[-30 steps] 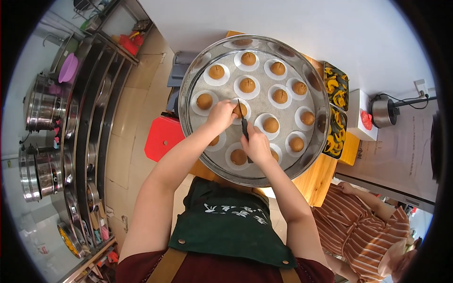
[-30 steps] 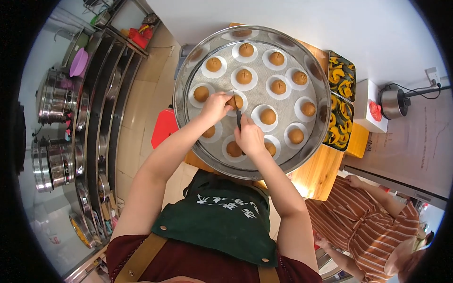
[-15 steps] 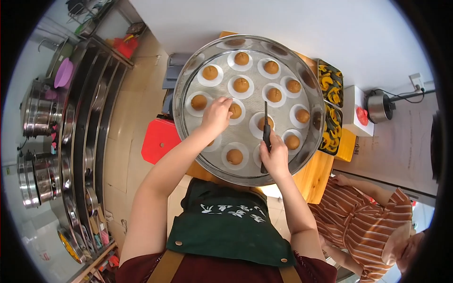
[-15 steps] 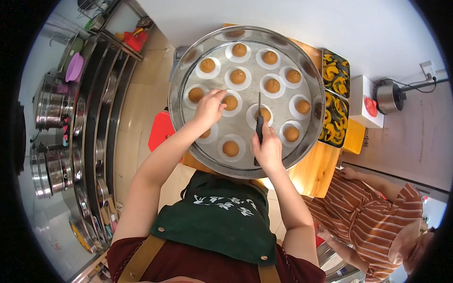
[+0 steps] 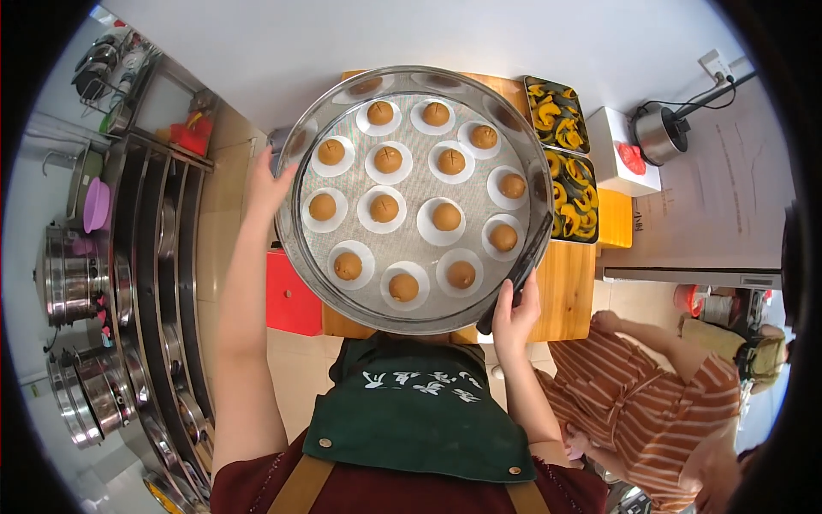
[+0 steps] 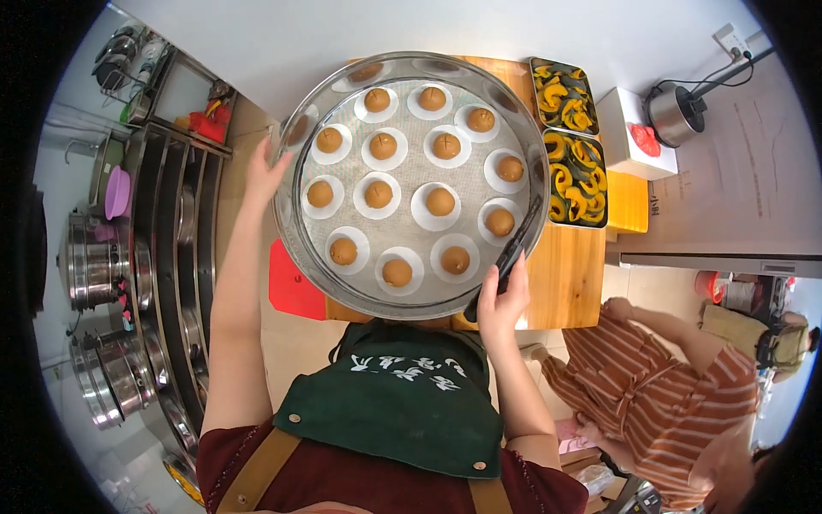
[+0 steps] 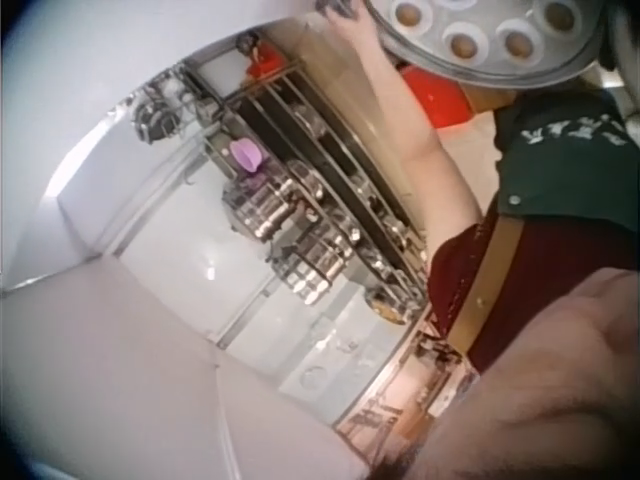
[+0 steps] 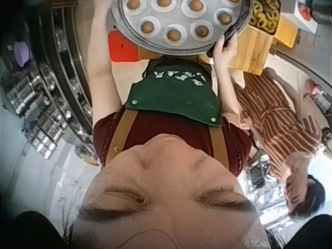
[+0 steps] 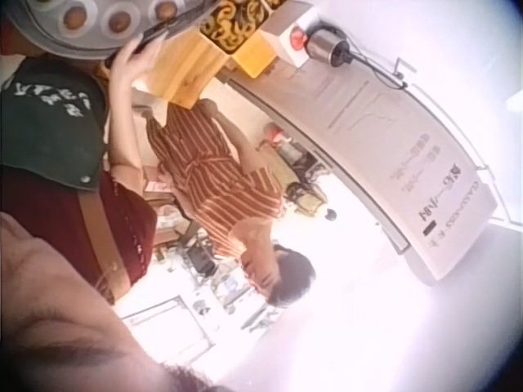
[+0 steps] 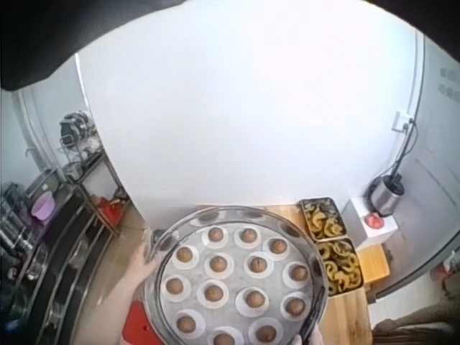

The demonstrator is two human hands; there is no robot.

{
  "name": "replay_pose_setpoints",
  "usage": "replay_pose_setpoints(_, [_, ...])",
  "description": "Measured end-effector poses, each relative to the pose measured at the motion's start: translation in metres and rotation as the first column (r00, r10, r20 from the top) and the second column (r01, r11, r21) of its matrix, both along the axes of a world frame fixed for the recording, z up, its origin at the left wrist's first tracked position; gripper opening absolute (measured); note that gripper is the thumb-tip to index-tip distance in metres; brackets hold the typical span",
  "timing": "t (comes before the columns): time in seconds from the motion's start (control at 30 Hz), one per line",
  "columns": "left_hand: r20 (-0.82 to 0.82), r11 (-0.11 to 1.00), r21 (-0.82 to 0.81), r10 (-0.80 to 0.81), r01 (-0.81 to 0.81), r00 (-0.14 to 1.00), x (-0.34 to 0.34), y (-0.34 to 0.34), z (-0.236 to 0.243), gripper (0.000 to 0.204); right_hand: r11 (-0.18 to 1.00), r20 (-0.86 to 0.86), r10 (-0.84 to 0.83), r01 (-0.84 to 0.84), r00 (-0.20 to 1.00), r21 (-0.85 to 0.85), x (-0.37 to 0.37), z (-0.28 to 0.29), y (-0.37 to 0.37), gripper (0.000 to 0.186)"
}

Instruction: The recorder prepares steamed buns by scoring the tops and placing them in a steamer basket.

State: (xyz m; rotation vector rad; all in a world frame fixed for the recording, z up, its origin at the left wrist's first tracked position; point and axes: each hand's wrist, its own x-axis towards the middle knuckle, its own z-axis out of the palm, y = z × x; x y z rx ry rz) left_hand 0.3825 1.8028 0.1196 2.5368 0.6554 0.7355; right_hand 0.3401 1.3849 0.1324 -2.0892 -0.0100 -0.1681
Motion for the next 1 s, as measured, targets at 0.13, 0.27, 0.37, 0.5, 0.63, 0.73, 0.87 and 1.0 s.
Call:
replay_pose_setpoints(0.13, [-0.126,0.632,-0.775,-0.136,-0.012,0.983,-0.002,0.012,-0.023,0.043,0.991,0.088,-0.048,0.036,0.995,0.13,-0.021,-0.023,0.009,0.043])
replay_pose_setpoints(0.27, [-0.128,0.673,-0.739,-0.08,-0.041,0.988,-0.006,0.009,-0.028,0.044,0.948,0.075,-0.122,0.094,0.99,0.305,-0.022,-0.033,0.012,0.041])
replay_pose_setpoints(0.37, [-0.076,0.634,-0.771,-0.001,-0.058,0.997,-0.021,0.008,-0.035,0.045,0.953,0.034,-0.097,0.083,0.995,0.291,-0.012,-0.036,0.007,0.041])
replay_pose_setpoints(0.5, [0.003,0.562,-0.825,0.123,-0.067,0.992,-0.045,-0.026,-0.036,0.042,0.968,0.08,-0.046,0.024,0.996,0.249,0.027,-0.04,-0.015,0.04])
replay_pose_setpoints(0.63, [0.045,0.483,-0.867,0.316,-0.12,0.948,-0.079,-0.073,-0.029,0.039,0.972,0.077,0.108,-0.122,0.991,0.2,0.083,-0.034,-0.033,0.039])
replay_pose_setpoints(0.73, [0.021,0.456,-0.872,0.399,-0.179,0.917,-0.092,-0.112,-0.021,0.044,0.971,0.104,0.187,-0.2,0.977,0.128,0.127,-0.04,-0.049,0.04])
replay_pose_setpoints(0.87, [0.023,0.458,-0.865,0.442,-0.204,0.897,-0.113,-0.152,-0.029,0.053,0.957,0.104,0.279,-0.267,0.955,-0.116,0.172,-0.023,-0.046,0.041])
replay_pose_setpoints(1.0, [-0.025,0.41,-0.888,0.406,-0.207,0.913,-0.123,-0.203,-0.015,0.064,0.924,0.086,0.247,-0.208,0.965,-0.322,0.202,-0.021,-0.057,0.045])
